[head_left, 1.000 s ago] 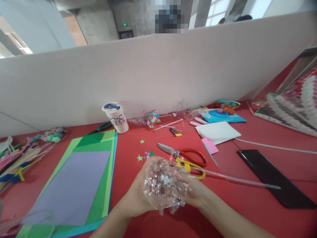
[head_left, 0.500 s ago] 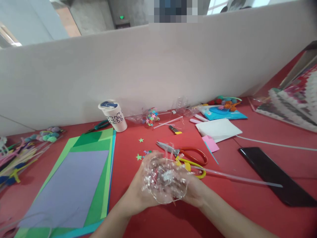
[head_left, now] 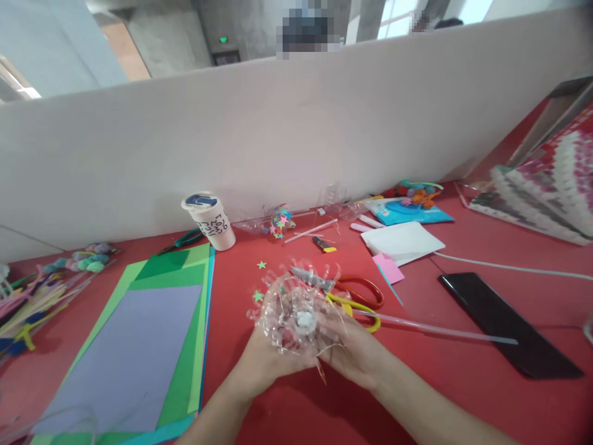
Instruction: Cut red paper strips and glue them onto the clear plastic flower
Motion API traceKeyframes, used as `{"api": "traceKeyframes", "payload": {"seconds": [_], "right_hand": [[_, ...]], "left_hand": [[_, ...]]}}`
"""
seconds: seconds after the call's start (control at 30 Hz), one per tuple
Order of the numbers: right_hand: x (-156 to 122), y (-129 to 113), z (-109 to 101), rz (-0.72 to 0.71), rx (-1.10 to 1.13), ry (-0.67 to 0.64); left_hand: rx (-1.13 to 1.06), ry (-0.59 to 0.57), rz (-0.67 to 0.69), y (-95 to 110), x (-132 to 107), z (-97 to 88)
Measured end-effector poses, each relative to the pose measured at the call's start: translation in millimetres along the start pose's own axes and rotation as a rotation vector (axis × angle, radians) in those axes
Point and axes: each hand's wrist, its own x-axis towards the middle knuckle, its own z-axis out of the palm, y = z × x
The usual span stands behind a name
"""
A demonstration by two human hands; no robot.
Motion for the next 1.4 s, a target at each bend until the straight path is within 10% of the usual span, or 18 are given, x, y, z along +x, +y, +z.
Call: {"api": "traceKeyframes", "payload": {"seconds": [0.27,0.43,0.53,0.67,1.07,1.4], "right_hand": [[2.6,-2.9,3.9,-0.044,-0.309,0.022],[-9.3,-48.8,7.2,-0.187,-0.614,0.123],[-24.8,-78.9,24.6,-0.561,-1.131,0.248],[-34.6,-88.8,50.9,-0.843,-1.52,0.086],[-23.0,-77.6,49.2,-0.856,-1.601,0.061],[-44.1,-79.4,55.4,-0.598,-1.718,-0.272]], "left_hand": [[0.043,0.001,0.056,15.4,-3.8,5.9],[0.081,-0.103,0.003,29.9,-5.2,-2.2],[-0.009,-0.218,-0.066,31.8,-4.4,-5.0],[-0.069,-0.322,-0.198,28.7,-2.8,-3.2],[-0.221,-0.321,-0.378,11.4,2.0,-3.7],[-0.288,-0.068,-0.226,14.8,6.7,-8.3]]}}
